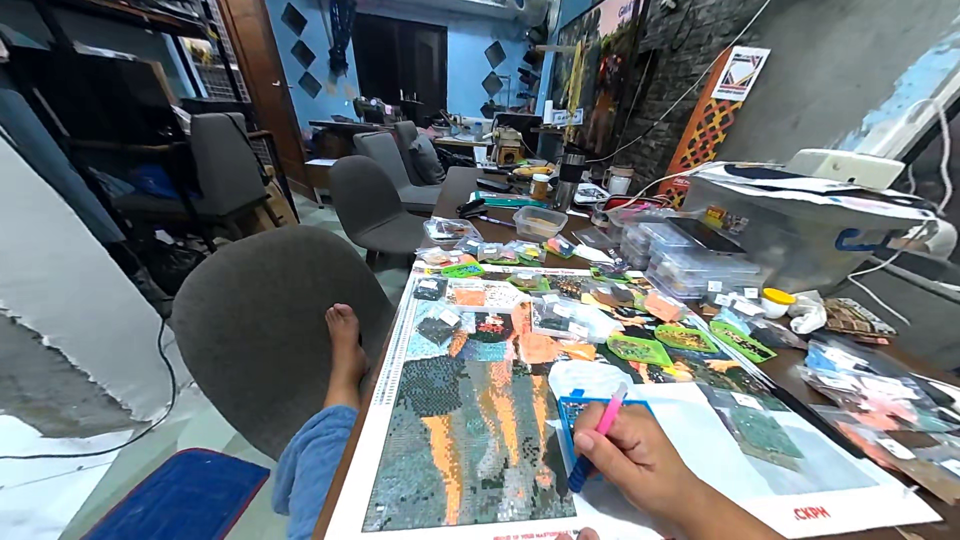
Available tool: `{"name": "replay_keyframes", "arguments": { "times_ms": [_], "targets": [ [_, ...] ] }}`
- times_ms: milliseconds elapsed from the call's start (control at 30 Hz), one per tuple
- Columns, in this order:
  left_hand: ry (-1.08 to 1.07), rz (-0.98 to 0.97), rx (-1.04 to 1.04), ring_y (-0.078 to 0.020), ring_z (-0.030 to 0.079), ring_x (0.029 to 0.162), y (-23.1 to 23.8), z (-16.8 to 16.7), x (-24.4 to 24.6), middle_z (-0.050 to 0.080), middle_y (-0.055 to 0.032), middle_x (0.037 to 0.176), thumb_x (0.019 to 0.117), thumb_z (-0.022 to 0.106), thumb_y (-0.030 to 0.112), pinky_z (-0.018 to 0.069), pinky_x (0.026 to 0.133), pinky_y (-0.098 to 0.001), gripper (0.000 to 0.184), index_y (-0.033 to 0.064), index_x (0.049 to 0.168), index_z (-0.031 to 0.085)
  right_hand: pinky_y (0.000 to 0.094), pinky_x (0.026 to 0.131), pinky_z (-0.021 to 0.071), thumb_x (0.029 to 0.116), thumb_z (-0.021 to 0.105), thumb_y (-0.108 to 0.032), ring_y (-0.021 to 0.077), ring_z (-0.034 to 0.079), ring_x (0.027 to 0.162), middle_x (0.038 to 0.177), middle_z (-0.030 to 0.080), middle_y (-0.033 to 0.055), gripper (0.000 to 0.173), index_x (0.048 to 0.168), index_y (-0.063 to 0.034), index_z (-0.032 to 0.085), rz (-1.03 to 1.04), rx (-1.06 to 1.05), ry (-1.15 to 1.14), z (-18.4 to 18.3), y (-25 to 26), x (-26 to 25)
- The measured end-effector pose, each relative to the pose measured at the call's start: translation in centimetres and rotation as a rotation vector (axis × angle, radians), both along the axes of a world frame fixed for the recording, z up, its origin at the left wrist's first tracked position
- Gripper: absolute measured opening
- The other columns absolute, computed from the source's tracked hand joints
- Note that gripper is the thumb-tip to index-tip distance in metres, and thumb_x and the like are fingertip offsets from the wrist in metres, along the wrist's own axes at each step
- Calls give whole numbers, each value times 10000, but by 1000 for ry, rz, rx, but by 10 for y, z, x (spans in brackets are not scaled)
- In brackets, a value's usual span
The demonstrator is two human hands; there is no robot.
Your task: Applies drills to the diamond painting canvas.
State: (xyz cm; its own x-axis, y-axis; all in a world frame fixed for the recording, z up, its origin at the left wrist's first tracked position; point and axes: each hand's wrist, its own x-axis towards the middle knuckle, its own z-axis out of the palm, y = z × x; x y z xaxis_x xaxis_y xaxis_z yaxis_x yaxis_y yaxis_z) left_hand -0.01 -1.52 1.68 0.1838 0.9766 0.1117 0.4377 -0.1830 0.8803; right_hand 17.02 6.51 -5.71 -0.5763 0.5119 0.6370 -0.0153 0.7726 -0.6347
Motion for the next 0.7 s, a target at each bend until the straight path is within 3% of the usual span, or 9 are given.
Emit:
{"name": "replay_keyframes", "arguments": {
  "times_ms": [33, 100, 133, 367, 700],
  "targets": [
    [9, 2, 48, -247, 715, 980, -4, -7, 2, 723, -290, 1099, 991, 502, -59, 473, 947, -184, 233, -207, 1088, 653, 80, 572, 449, 1102, 471, -286, -67, 530, 597, 676, 554, 4, 344, 904, -25, 576, -1, -1, 0, 0, 0, 0],
    [-48, 51, 343, -169, 690, 776, -17, -33, 8, 718, -293, 901, 885, 543, -150, 490, 813, -120, 148, -235, 939, 651, 80, 570, 449, 1101, 473, -288, -69, 531, 596, 673, 555, 2, 346, 900, -26, 577, -1, -4, 3, 0, 0, 0],
    [-68, 49, 390, -155, 681, 749, -19, -39, 9, 712, -291, 875, 873, 549, -161, 488, 797, -113, 133, -236, 922, 646, 80, 568, 449, 1100, 476, -290, -68, 530, 595, 671, 553, 2, 349, 898, -25, 578, 0, -5, 5, 0, 0, 0],
    [-45, 53, 466, -164, 690, 765, -19, -43, 8, 713, -296, 889, 869, 548, -158, 493, 808, -125, 137, -235, 924, 646, 79, 564, 444, 1100, 474, -303, -67, 525, 589, 668, 548, 2, 356, 898, -29, 577, -2, 5, 6, 0, 0, -1],
    [-126, 44, 399, -164, 698, 763, -18, -39, 8, 720, -288, 876, 868, 542, -153, 494, 811, -120, 146, -236, 916, 652, 82, 565, 454, 1099, 476, -300, -66, 536, 595, 675, 557, 1, 356, 896, -28, 583, -3, -3, 2, 0, -1, -2]
  ]
}}
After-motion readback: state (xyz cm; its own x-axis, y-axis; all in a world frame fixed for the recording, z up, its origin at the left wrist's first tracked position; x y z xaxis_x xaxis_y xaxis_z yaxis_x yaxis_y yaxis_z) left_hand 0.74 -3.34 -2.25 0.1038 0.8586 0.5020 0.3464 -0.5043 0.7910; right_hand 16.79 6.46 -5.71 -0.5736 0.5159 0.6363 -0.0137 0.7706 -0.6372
